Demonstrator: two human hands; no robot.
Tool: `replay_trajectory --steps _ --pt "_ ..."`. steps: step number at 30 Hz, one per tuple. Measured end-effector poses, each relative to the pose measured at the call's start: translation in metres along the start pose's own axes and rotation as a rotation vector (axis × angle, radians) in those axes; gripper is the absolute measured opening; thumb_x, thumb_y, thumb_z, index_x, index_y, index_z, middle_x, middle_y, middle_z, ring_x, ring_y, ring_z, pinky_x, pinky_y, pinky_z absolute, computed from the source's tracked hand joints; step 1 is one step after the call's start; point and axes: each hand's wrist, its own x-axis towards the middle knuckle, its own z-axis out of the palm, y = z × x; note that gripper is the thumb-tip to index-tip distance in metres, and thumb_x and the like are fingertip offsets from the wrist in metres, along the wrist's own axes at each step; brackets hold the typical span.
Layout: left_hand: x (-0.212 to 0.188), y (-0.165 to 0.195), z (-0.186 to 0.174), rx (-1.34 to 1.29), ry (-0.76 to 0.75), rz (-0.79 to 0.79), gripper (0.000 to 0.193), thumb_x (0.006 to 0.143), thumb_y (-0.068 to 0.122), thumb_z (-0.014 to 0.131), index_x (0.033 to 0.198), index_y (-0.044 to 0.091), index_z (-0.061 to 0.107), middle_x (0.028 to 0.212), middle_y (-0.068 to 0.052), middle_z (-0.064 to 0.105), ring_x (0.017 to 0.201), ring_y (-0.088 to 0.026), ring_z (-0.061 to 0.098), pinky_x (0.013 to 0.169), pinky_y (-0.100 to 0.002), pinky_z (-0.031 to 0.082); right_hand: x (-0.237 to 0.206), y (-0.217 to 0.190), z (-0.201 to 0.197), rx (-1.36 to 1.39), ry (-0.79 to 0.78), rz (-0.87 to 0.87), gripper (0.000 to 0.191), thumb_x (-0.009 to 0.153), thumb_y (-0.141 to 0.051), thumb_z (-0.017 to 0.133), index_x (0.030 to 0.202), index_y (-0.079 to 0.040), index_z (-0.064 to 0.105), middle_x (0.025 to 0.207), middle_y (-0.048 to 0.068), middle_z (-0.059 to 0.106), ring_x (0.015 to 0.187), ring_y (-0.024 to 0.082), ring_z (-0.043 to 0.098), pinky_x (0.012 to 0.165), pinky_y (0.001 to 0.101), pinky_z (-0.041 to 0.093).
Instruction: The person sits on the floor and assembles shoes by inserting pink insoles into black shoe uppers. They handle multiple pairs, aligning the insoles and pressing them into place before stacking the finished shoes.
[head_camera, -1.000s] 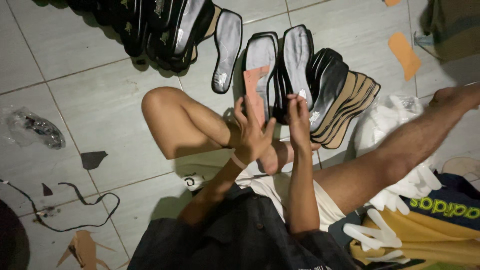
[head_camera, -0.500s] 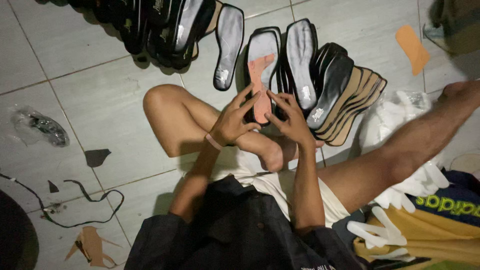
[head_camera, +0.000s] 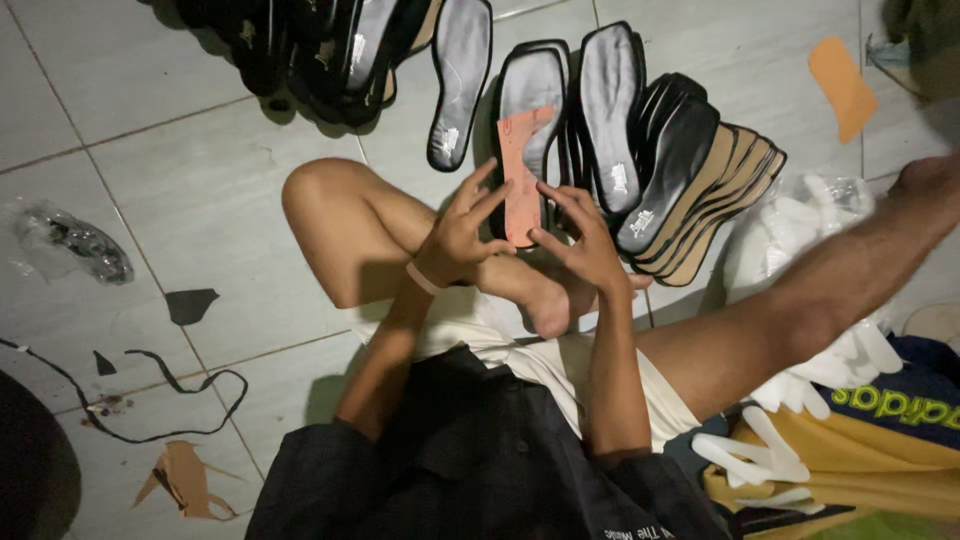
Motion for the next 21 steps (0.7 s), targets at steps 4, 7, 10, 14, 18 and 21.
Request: replay_trajectory --steps 4,7,10,14,18,21 --pt "0.000 -0.001 -0.001 -0.038 -0.001 0.013 0.104 0.067 0.015 0.094 0.155 0.000 0.041 0.166 -0.024 0.030 0.151 -0.041 0.039 0.122 -0.042 0.040 -0.007 0.010 0.015 0.143 0.090 0.128 0.069 0.088 -0.015 0.082 0.151 -0.013 0.055 0.134 0.008 0.058 0.102 0.016 0.057 0.089 0.0275 0.051" --pt "0.002 -0.006 -0.004 -0.052 -0.045 -0.022 0.103 0.068 0.015 0.094 0.155 0.000 0.041 0.168 -0.023 0.028 0.153 -0.038 0.039 0.122 -0.039 0.041 -0.009 0.014 0.021 0.078 0.148 0.034 0.066 0.090 -0.013 0.082 0.151 -0.010 0.056 0.134 0.006 0.060 0.102 0.013 0.057 0.087 0.0249 0.049" --pt "0.004 -0.013 -0.010 -0.075 -0.082 0.009 0.103 0.068 0.013 0.093 0.156 0.000 0.041 0.168 -0.024 0.027 0.154 -0.039 0.038 0.123 -0.038 0.041 -0.009 0.010 0.026 0.128 0.158 0.126 0.067 0.089 -0.015 0.082 0.150 -0.009 0.055 0.133 0.006 0.059 0.089 0.012 0.053 0.077 0.0245 0.047" --pt "0.006 -0.016 -0.015 -0.079 -0.079 0.037 0.101 0.067 0.016 0.094 0.153 0.000 0.043 0.166 -0.025 0.028 0.151 -0.037 0.039 0.122 -0.039 0.040 -0.010 0.002 0.029 0.079 0.123 0.127 0.075 0.089 -0.019 0.081 0.156 -0.011 0.048 0.126 0.007 0.060 0.090 0.014 0.053 0.076 0.0260 0.047" --pt "0.006 -0.017 -0.013 -0.088 -0.106 0.022 0.096 0.069 0.016 0.093 0.151 -0.001 0.046 0.165 -0.026 0.031 0.151 -0.038 0.040 0.122 -0.039 0.040 -0.007 0.004 0.021 0.008 0.071 -0.021 0.084 0.092 -0.019 0.080 0.164 -0.013 0.037 0.128 0.011 0.055 0.110 0.022 0.053 0.096 0.0319 0.046" --pt "0.007 -0.016 -0.011 -0.082 -0.106 0.012 0.091 0.071 0.015 0.091 0.151 -0.002 0.048 0.164 -0.025 0.036 0.151 -0.039 0.041 0.122 -0.039 0.040 -0.001 0.009 0.012 0.032 -0.022 -0.036 0.086 0.089 -0.018 0.077 0.164 -0.012 0.035 0.130 0.012 0.050 0.115 0.024 0.052 0.098 0.0332 0.046"
